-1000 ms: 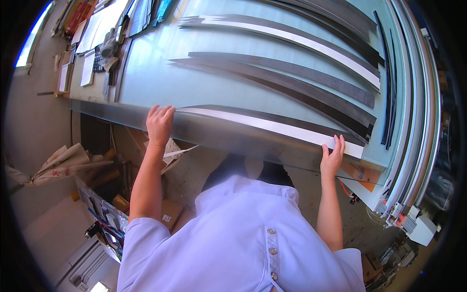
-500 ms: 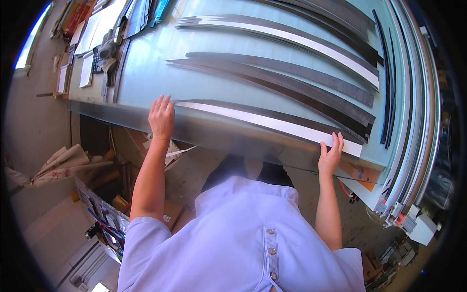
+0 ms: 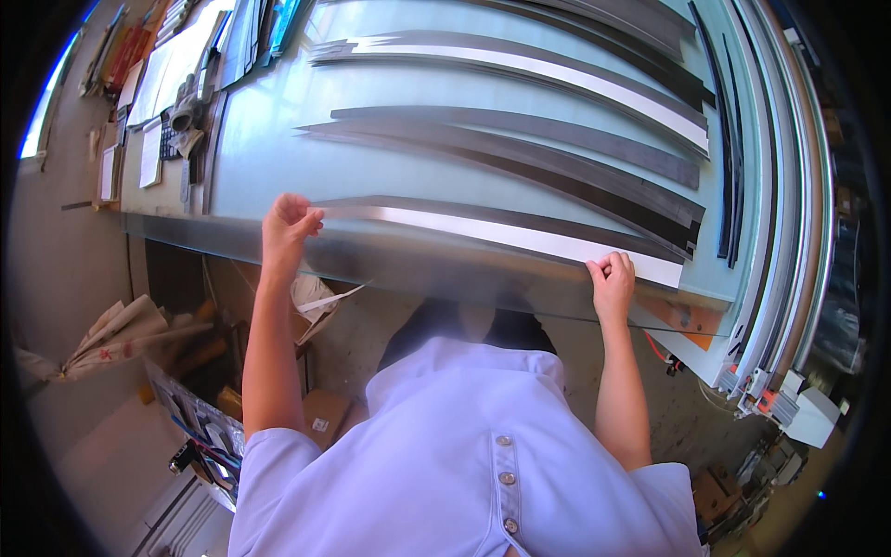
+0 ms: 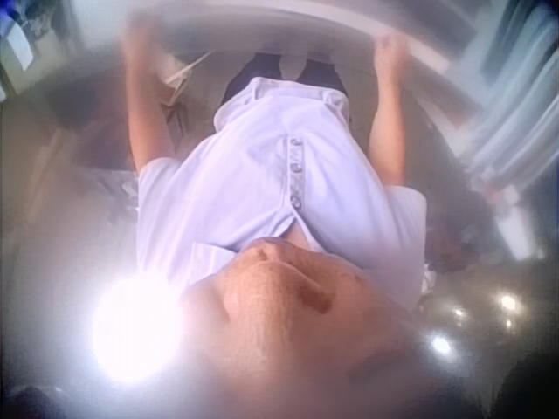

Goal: The person organizes long strips of material on a large glass-top table, picking up one strip at a time, aligning it with others, and smoothing it down by hand.

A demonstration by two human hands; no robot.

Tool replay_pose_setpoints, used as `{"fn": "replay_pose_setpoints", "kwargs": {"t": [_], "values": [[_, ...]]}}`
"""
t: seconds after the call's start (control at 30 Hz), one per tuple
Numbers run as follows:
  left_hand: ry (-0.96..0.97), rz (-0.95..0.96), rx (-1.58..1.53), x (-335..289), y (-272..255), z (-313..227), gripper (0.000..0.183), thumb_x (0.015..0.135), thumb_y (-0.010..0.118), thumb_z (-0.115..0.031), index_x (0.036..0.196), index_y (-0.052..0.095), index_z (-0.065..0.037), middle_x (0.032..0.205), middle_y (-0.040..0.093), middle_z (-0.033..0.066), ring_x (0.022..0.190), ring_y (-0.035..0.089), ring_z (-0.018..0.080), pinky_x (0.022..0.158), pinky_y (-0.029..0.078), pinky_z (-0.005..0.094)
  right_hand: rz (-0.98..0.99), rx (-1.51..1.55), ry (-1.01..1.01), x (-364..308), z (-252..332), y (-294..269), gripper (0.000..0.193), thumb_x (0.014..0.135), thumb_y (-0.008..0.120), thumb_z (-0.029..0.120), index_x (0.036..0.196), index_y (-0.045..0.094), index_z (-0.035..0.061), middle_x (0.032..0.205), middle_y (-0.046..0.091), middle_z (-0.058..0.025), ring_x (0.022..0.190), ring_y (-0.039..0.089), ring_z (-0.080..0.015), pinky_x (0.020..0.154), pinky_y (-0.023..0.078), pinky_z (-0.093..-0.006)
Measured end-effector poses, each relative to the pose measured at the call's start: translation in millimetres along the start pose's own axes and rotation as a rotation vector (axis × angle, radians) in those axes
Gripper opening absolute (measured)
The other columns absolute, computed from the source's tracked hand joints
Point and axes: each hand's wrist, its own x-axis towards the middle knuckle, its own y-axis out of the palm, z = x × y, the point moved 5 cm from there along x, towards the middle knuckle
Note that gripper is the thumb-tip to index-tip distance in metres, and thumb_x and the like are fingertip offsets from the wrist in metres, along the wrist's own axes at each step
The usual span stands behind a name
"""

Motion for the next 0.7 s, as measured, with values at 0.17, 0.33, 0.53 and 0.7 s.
{"fn": "replay_pose_setpoints", "kwargs": {"t": [0.17, 0.33, 0.53, 0.7], "values": [[-0.004, 0.148, 0.184, -22.5, 3.5, -83.3, 0.012, 0.086, 0.076, -0.006, 0.097, 0.072, -0.001, 0.078, 0.065, 0.0002, 0.07, 0.058, 0.0068, 0.065, 0.045, 0.0216, 0.055, -0.009, 0.005, 5.3, -6.0, 2.9, 0.03, 0.079, 0.081, 0.016, 0.075, 0.054, 0.0023, 0.08, 0.055, -0.0113, 0.079, 0.054, -0.032, 0.071, 0.043, -0.0435], [0.12, 0.233, 0.117, -20.6, -15.2, -128.2, 0.014, 0.086, 0.077, -0.011, 0.087, 0.067, -0.001, 0.078, 0.06, 0.0001, 0.07, 0.052, 0.0069, 0.064, 0.041, 0.0225, 0.064, 0.102, 0.073, 9.3, -30.1, 8.3, 0.034, 0.082, 0.08, 0.02, 0.073, 0.054, 0.0009, 0.08, 0.056, -0.0124, 0.077, 0.055, -0.0316, 0.07, 0.044, -0.043], [-0.049, 0.069, 0.578, 45.8, -25.8, 0.4, 0.015, 0.085, 0.077, -0.012, 0.085, 0.069, 0.001, 0.069, 0.061, 0.0011, 0.066, 0.054, 0.0099, 0.06, 0.042, 0.0269, 0.114, 0.126, 0.129, 13.1, -20.1, 8.3, 0.038, 0.079, 0.084, 0.023, 0.07, 0.054, 0.002, 0.08, 0.058, -0.0115, 0.076, 0.056, -0.0307, 0.069, 0.045, -0.0423], [0.006, 0.016, 0.776, 67.0, -17.3, 44.8, 0.023, 0.081, 0.079, -0.021, 0.084, 0.072, 0.0, 0.073, 0.068, 0.0133, 0.066, 0.062, 0.0248, 0.063, 0.047, 0.0386, 0.097, 0.014, 0.062, 14.4, -11.9, 6.7, 0.042, 0.073, 0.088, 0.024, 0.07, 0.053, 0.0017, 0.076, 0.054, -0.0087, 0.068, 0.052, -0.0239, 0.064, 0.043, -0.0375]]}}
